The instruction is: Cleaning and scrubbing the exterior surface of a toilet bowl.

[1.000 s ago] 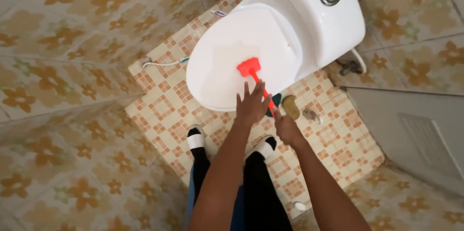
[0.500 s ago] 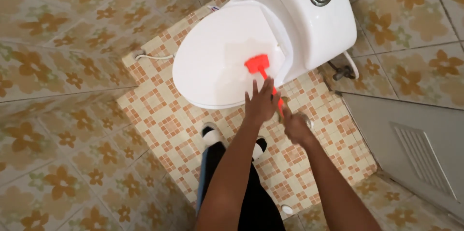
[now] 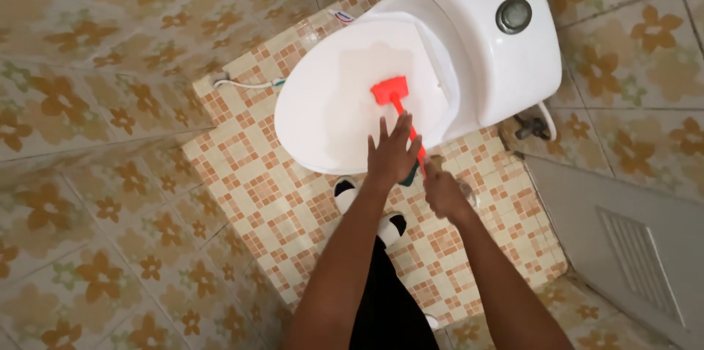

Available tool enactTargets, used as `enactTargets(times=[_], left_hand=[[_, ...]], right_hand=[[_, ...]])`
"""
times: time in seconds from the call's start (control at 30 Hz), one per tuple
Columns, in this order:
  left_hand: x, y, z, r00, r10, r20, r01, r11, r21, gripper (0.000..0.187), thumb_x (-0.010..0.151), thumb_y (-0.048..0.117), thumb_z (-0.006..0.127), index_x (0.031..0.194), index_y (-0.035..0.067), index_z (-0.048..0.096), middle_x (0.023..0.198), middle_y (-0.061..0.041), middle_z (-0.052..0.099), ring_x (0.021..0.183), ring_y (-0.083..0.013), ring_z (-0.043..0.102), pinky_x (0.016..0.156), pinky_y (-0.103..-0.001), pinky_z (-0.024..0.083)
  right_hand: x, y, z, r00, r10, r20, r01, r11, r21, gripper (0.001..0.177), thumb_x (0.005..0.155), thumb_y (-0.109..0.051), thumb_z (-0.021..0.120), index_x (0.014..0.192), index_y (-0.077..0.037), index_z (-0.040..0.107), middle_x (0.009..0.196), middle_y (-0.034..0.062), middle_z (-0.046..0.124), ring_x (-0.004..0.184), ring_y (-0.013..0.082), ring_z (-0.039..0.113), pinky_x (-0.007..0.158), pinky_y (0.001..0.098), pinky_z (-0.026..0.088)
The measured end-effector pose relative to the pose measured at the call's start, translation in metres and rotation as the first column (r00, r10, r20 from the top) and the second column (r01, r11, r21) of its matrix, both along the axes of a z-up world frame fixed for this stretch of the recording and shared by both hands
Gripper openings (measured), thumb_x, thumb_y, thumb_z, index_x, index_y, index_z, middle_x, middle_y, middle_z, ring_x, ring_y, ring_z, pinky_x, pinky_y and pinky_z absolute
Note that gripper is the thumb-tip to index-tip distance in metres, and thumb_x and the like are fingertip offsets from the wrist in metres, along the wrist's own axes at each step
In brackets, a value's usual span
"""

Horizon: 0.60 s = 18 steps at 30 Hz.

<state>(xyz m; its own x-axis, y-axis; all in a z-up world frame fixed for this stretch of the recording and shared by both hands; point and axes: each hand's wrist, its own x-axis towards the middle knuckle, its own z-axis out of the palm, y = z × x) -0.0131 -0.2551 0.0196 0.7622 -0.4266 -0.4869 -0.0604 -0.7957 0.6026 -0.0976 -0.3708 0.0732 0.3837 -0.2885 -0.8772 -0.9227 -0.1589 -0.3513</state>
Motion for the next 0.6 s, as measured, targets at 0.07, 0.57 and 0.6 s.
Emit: enactTargets(times=[0.07,0.57,0.6], left_hand=[[-0.007,0.005,0.003,1.0,0.004,-0.004,-0.004,1.0,-0.009,0.068,0.103,0.054,0.036,0.163,0.025,0.025,0.172,0.007,0.019,0.159,-0.0363,0.01,0.123,-0.065,0.013],[0.082,-0.016,0.01,0.993,0.108,-0.045,-0.106,0.994,0.041,0.07,0.102,0.058,0.036,0.163,0.026,0.024,0.172,0.008,0.017,0.158,-0.0386,0.006,0.123,-0.066,0.01],[0.08,-0.016,0.012,0.99,0.124,-0.06,-0.123,0.992,0.032,0.07,0.102,0.058,0.036,0.163,0.026,0.023,0.172,0.009,0.016,0.158,-0.0383,0.006,0.123,-0.066,0.01]], right_hand=[[-0.015,0.0,-0.009,0.999,-0.032,0.002,0.032,0.999,0.029,0.072,0.103,-0.066,0.035,0.08,0.0,0.052,0.051,0.0069,0.044,0.038,0.018,0.041,0.036,0.0347,0.032],[0.088,-0.038,-0.01,0.982,0.187,0.032,-0.187,0.982,0.0,0.081,0.103,-0.07,0.034,0.08,0.003,0.06,0.059,0.0074,0.053,0.047,0.0153,0.047,0.047,0.0324,0.041],[0.086,-0.04,-0.012,0.979,0.203,0.015,-0.203,0.979,-0.006,0.079,0.102,-0.069,0.036,0.078,0.002,0.059,0.058,0.0067,0.051,0.046,0.0157,0.044,0.044,0.034,0.039]])
